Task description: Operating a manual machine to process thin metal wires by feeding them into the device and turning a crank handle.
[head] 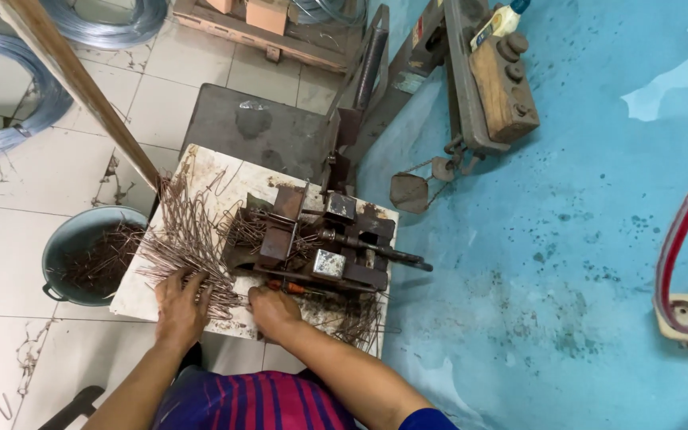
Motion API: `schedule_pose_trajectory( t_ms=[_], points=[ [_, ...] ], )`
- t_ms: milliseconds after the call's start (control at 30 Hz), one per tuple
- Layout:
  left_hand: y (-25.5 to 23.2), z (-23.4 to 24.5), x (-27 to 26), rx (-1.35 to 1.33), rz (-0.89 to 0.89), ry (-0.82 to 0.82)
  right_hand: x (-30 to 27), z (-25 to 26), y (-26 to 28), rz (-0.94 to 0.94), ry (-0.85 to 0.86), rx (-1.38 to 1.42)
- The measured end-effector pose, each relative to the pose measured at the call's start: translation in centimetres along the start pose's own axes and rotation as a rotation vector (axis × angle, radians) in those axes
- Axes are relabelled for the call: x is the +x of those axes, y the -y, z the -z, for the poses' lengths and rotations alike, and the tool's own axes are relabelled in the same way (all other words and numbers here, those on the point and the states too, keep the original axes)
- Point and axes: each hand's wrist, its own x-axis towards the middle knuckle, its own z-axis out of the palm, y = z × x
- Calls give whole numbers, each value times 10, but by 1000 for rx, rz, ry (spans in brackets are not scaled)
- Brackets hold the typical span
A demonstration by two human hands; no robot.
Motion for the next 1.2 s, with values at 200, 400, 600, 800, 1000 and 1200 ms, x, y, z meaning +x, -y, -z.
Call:
schedule_pose_trajectory(
  t_ms=[200, 400, 600, 800, 1000, 1200],
  points=[
    [2, -16, 16, 151, 48, 20, -47, 70, -10, -65, 35, 252],
    [-80, 28, 17, 4, -57, -110, -111, 127, -8, -9, -341, 447],
    [-132, 56, 22, -211, -244, 47, -137, 214, 6, 146, -562, 545],
    [-183, 110, 7, -482, -391, 108, -134, 256, 9, 44, -473, 623],
    [-236, 124, 19, -695, -526, 151, -118, 267, 12, 101, -706, 857],
    [-251, 146, 25, -1023, 42, 122, -138, 241, 11, 87, -610, 639]
  ],
)
